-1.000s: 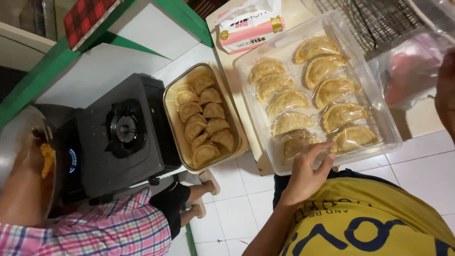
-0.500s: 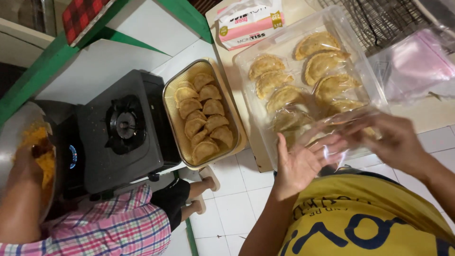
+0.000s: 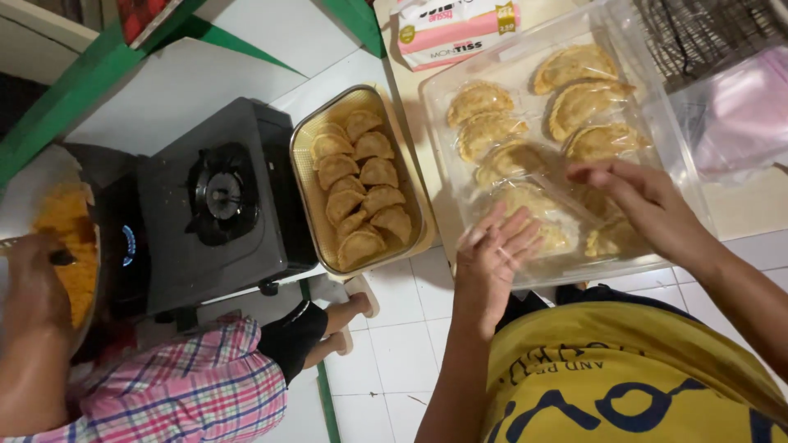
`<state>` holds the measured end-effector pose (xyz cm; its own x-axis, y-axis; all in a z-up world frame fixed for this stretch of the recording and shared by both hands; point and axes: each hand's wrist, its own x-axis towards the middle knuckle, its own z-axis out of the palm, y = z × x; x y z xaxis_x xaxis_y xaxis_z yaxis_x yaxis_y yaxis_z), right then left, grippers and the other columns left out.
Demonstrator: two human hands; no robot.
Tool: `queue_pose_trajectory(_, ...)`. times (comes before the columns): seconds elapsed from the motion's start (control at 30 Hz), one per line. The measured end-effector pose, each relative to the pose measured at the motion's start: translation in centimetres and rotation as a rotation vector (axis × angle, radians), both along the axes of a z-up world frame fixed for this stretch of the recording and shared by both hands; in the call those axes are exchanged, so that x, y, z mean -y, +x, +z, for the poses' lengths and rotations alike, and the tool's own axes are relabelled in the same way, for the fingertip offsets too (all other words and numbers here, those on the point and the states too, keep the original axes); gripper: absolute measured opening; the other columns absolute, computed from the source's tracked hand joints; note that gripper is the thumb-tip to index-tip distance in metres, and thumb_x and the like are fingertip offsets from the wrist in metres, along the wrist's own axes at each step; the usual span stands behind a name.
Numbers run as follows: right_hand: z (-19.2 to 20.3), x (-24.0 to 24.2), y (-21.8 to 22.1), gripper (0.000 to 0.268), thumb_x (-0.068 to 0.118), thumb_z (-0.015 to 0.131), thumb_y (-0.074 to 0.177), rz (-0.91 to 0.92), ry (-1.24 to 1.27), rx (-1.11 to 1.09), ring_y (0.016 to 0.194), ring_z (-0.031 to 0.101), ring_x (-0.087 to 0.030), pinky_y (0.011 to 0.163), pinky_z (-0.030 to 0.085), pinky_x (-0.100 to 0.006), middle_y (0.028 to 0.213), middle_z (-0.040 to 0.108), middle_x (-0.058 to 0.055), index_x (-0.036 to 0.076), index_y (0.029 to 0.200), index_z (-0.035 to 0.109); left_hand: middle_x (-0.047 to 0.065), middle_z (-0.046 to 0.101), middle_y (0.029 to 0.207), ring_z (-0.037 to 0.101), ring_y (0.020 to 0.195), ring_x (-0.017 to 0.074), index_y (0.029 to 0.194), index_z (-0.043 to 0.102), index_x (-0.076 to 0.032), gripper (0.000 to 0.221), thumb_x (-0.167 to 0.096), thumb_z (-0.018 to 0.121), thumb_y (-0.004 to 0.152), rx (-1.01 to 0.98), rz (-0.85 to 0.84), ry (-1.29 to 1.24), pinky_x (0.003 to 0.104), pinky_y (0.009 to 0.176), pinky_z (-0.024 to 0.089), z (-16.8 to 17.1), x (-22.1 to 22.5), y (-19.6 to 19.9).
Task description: Packing fried pastries from a metal tray into a clear plastic container
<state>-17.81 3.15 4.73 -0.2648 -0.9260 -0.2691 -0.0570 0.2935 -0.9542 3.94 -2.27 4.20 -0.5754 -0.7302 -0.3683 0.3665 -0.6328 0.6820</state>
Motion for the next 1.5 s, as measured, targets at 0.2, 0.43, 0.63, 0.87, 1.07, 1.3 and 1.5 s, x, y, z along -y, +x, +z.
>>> queue_pose_trajectory(0.2, -10.4, 8.7, 0.9, 0.042, 0.019, 0.06, 0.104, -0.067, -0.241, -0.47, 0.119, 0.065, -0.034, 0.098, 0.051, -0.049, 0.126, 0.072, -0.011, 0.019, 0.145, 0.065, 0.033, 0.052, 0.147, 0.055, 0.131, 0.0474, 0.149, 0.046, 0.0, 0.05, -0.019, 0.054, 0.104, 0.119, 0.218, -0.034, 0.058, 0.112, 0.045, -1.7, 0.3, 1.7)
queue_pose_trajectory(0.43, -12.5, 17.0, 3.4, 0.071, 0.037, 0.037, 0.104, 0.183, -0.026, -1.131, 0.141, 0.046, -0.043, 0.113, 0.037, -0.056, 0.156, 0.045, -0.028, -0.003, 0.161, 0.028, 0.037, 0.053, 0.145, 0.059, 0.129, 0.0491, 0.129, 0.061, -0.006, 0.029, -0.014, 0.057, 0.101, 0.078, 0.375, 0.051, 0.053, 0.107, 0.052, -2.1, 0.5, 3.4)
queue_pose_trajectory(0.63, -10.7, 19.6, 2.6, 0.06, 0.048, 0.03, 0.111, 0.142, 0.313, -0.976, 0.139, 0.036, -0.046, 0.114, 0.029, -0.063, 0.148, 0.044, -0.028, 0.007, 0.154, 0.034, 0.037, 0.053, 0.146, 0.06, 0.129, 0.0472, 0.138, 0.056, -0.004, 0.043, -0.018, 0.06, 0.097, 0.153, 0.407, 0.084, 0.052, 0.109, 0.051, -0.1, 0.9, 3.9)
queue_pose_trajectory(0.87, -13.7, 22.3, 2.0, 0.055, 0.058, 0.057, 0.101, 0.011, 0.45, -1.118, 0.115, 0.043, -0.035, 0.096, 0.038, -0.047, 0.122, 0.051, -0.016, 0.007, 0.12, 0.066, 0.036, 0.056, 0.141, 0.059, 0.127, 0.0499, 0.143, 0.051, 0.001, 0.052, -0.018, 0.06, 0.096, 0.13, 0.415, 0.101, 0.056, 0.111, 0.048, -1.0, 1.7, 4.1)
queue_pose_trajectory(1.07, -12.6, 21.7, 1.5, 0.052, 0.046, 0.057, 0.106, 0.02, 0.301, -0.913, 0.124, 0.045, -0.042, 0.103, 0.038, -0.059, 0.133, 0.057, -0.025, 0.002, 0.134, 0.056, 0.04, 0.047, 0.149, 0.056, 0.13, 0.0513, 0.13, 0.064, -0.01, 0.033, -0.019, 0.062, 0.099, 0.081, 0.397, 0.048, 0.056, 0.109, 0.049, -1.8, 2.2, 4.5)
queue_pose_trajectory(1.3, -8.6, 16.1, 1.5, 0.047, 0.013, 0.074, 0.099, 0.018, -0.032, -1.069, 0.115, 0.052, -0.037, 0.09, 0.047, -0.05, 0.13, 0.062, -0.019, 0.009, 0.145, 0.065, 0.044, 0.045, 0.147, 0.055, 0.131, 0.0536, 0.135, 0.059, -0.007, 0.039, -0.023, 0.062, 0.099, 0.051, 0.421, 0.065, 0.057, 0.109, 0.048, -1.7, 2.7, 4.2)
queue_pose_trajectory(1.5, -0.4, 7.3, 7.5, 0.015, -0.003, 0.055, 0.102, 0.263, -0.237, -0.222, 0.1, 0.077, -0.027, 0.078, 0.07, -0.031, 0.117, 0.072, -0.016, 0.003, 0.107, 0.068, 0.033, 0.053, 0.147, 0.059, 0.127, 0.0505, 0.114, 0.066, -0.012, 0.017, -0.022, 0.063, 0.101, 0.063, 0.449, -0.061, 0.054, 0.105, 0.053, -1.7, 3.0, 4.2)
